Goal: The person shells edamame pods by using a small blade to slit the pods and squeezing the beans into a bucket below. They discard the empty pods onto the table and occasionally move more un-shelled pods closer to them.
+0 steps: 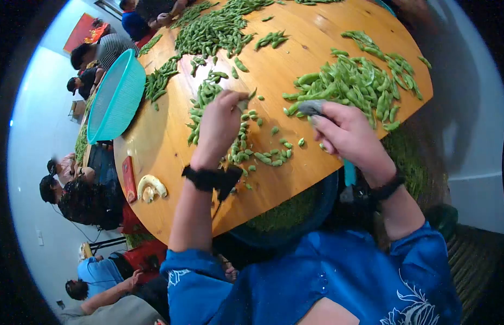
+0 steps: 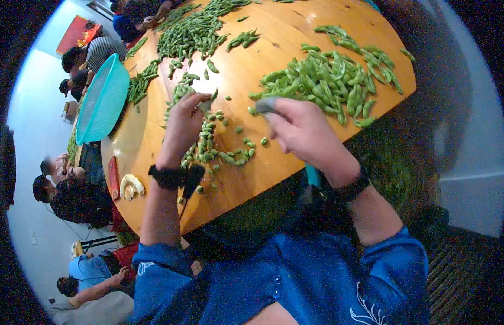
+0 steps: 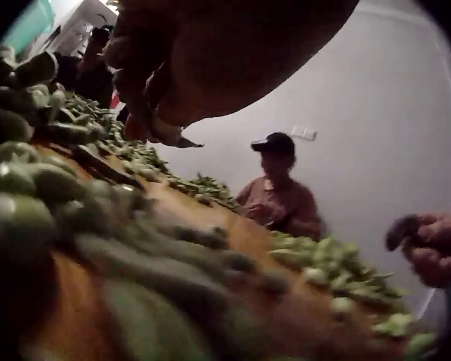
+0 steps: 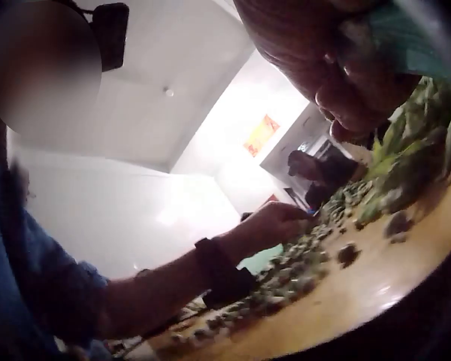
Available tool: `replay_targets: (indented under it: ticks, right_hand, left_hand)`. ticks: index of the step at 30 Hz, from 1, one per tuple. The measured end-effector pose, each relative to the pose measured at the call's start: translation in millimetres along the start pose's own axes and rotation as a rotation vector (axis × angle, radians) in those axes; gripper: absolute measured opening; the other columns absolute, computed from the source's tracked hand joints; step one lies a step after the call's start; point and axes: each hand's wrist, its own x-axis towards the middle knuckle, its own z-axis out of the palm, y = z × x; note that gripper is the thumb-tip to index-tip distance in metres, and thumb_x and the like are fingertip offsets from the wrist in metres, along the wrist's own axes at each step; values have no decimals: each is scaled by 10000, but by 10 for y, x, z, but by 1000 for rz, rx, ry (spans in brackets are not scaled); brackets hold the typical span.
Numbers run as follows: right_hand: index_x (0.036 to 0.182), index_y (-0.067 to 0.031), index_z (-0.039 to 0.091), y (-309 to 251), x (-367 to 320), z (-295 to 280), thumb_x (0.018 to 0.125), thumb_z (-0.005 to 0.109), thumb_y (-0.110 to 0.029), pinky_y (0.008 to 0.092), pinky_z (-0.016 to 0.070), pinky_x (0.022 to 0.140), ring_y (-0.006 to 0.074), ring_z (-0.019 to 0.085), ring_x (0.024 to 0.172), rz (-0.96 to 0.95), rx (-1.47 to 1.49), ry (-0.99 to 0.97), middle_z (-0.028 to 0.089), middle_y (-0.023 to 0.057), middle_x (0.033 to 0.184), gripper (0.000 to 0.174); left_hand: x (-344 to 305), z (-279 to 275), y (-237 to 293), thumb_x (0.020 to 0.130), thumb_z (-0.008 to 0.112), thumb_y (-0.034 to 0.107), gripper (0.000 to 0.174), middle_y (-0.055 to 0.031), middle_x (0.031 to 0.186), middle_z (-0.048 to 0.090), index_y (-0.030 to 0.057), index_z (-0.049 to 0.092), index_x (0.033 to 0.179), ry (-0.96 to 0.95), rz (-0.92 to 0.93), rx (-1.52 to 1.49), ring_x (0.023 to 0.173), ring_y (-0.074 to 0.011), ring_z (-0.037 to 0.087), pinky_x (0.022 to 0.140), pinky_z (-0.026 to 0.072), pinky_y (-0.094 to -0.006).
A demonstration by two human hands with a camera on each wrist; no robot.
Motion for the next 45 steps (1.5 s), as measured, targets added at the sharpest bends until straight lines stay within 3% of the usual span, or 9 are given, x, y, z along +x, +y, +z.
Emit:
replay_targets:
  ticks: [3, 5, 10, 17, 24, 31, 36, 43, 45]
  right_hand:
    - [1056, -26, 615, -2, 96, 220, 920, 484, -132, 192, 379, 397, 38, 482, 453, 40, 46, -155, 579, -4, 660, 217]
    - [1041, -28, 617, -33, 103, 347, 923, 486, -142, 186, 375, 392, 34, 484, 452, 74, 93, -208, 576, -8, 656, 209]
    - [973, -28, 617, -4, 74, 485, 931, 495, -172, 174, 367, 386, 25, 489, 456, 141, 174, -266, 568, -18, 651, 193]
    - [876, -38, 594, 31, 46, 562, 930, 497, -172, 169, 357, 394, 23, 494, 472, 179, 119, -260, 566, -22, 654, 174]
    - [977, -38, 621, 17, 6, 640, 935, 482, -144, 163, 356, 427, 20, 469, 480, 160, 97, -222, 546, -35, 658, 180]
    - [916, -38, 610, -3, -55, 692, 933, 478, -130, 185, 389, 441, 32, 474, 484, 165, 107, -224, 537, -30, 649, 162]
    - [824, -36, 572, 72, -42, 758, 923, 488, -126, 207, 401, 440, 50, 488, 484, 79, 43, -242, 539, -15, 634, 159]
    - [883, -15, 577, 145, -32, 761, 919, 490, -122, 213, 409, 445, 55, 496, 490, 22, -51, -201, 554, -11, 643, 143]
    - [895, -14, 578, 139, -27, 756, 920, 489, -120, 210, 409, 446, 53, 496, 491, 25, -23, -196, 554, -10, 643, 141]
  left_hand:
    - [-344, 10, 291, 857, 550, 38, 241, -111, 954, 668, 20, 628, 1084, -59, -153, -318, 677, -176, 627, 616, 491, -288]
    - [-475, -26, 442, 881, 546, 41, 293, -52, 969, 667, 24, 589, 1170, -130, -410, -755, 588, -37, 528, 518, 426, -196]
    - [-635, 61, 308, 905, 540, 54, 340, -1, 971, 652, 60, 554, 1245, -125, -416, -830, 562, 5, 459, 478, 375, -155]
    - [-723, 144, 306, 893, 572, 51, 376, 7, 930, 642, 69, 547, 1267, -85, -343, -880, 596, -15, 488, 532, 421, -179]
    - [-768, 234, 332, 809, 616, 3, 429, -56, 818, 647, 52, 567, 1232, 1, -97, -592, 605, -80, 535, 583, 464, -230]
    - [-777, 253, 342, 766, 588, -39, 458, -139, 816, 643, 41, 556, 1216, -18, -177, -486, 709, -183, 635, 655, 494, -306]
    - [-784, 269, 280, 760, 570, -24, 504, -232, 951, 627, -15, 495, 1258, -27, -48, -358, 861, -369, 620, 754, 493, -396]
    - [-772, 183, 403, 775, 559, -11, 507, -262, 986, 609, -35, 464, 1272, 0, -22, -255, 898, -375, 615, 763, 491, -404]
    - [-768, 98, 482, 787, 548, -19, 505, -250, 969, 614, -22, 460, 1284, -70, -166, -286, 886, -371, 618, 751, 492, -404]
